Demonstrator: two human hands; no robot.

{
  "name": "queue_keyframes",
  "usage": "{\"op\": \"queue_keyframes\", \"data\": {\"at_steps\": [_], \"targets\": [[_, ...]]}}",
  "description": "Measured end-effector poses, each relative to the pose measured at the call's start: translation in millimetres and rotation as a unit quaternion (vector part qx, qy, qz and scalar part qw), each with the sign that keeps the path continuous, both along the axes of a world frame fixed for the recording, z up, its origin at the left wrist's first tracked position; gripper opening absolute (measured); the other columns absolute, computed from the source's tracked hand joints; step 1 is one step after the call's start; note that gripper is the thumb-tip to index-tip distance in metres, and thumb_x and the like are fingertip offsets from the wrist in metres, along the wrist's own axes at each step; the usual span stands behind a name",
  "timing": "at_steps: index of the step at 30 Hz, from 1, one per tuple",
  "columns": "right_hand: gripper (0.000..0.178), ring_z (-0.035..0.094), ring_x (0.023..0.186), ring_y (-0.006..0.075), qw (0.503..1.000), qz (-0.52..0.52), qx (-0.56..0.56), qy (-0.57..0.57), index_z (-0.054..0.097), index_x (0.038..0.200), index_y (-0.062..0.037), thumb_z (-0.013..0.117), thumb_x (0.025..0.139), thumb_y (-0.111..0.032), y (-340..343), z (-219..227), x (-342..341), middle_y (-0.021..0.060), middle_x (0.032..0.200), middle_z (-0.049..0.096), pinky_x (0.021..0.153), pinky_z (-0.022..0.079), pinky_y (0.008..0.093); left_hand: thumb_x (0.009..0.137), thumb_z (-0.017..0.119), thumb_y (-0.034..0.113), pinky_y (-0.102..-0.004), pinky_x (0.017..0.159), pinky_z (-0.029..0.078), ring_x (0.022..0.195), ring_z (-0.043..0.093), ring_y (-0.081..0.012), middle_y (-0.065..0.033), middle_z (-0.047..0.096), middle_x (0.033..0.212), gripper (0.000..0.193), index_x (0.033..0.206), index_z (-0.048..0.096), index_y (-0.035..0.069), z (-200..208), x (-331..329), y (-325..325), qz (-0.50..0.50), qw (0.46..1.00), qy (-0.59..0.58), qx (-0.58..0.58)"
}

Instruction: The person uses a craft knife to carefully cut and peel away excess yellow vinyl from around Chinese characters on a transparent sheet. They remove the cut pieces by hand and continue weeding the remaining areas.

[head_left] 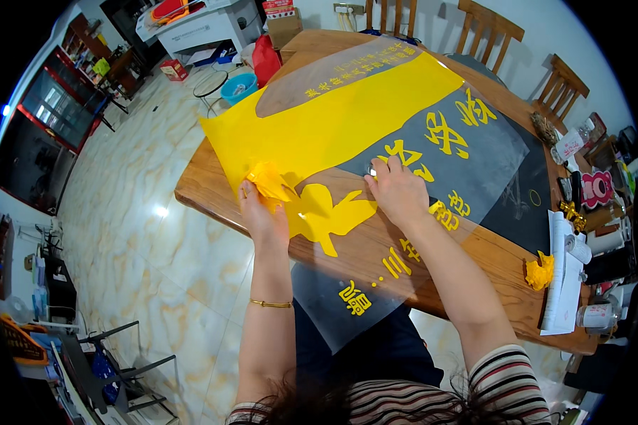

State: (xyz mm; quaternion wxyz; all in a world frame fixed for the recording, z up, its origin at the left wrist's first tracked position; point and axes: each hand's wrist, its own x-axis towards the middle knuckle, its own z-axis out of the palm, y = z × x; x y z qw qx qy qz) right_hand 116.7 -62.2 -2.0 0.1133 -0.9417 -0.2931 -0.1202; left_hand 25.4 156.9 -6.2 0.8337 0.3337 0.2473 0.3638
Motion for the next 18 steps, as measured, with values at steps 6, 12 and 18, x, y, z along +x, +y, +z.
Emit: {"op": "queue_keyframes", "data": {"at_steps": [6,12,18], "targets": [[0.035,0.070,0.096,0.0311,1.000,0.002,0.007,-0.030,0.063,0.121,-0.0055,0.064,0.099,-0.034,1,-5,1,0.0144,0.112,0.064,0.078,0.059,0.0383,0.111,0.037,0.042,-0.0405,0.094,0.051,0.112,0.062,-0.0265,-0.0102,0.062,0.127,0.040,0.128,0.055,0.011,10,-18,13,-0.050,0.977,-0.137,-0.155],[0.036,0.070,0.094,0.0300,0.999,-0.003,0.001,-0.042,0.063,0.121,-0.0059,0.065,0.099,-0.034,-1,-9,2,0.0139,0.109,0.064,0.076,0.059,0.0386,0.109,0.045,0.046,-0.0247,0.057,0.048,0.083,0.063,-0.0157,-0.0043,0.065,0.102,0.039,0.120,0.057,0.010,21,-37,14,-0.058,0.996,0.060,-0.041],[0.035,0.071,0.093,0.0298,0.999,-0.006,0.013,-0.043,0.062,0.117,-0.0053,0.066,0.098,-0.034,2,-8,1,0.0142,0.108,0.064,0.075,0.059,0.0386,0.101,0.067,0.022,-0.0309,0.071,0.053,0.092,0.061,-0.0148,-0.0068,0.061,0.108,0.030,0.125,0.056,0.009,-3,-49,35,-0.068,0.935,0.218,0.271]]}}
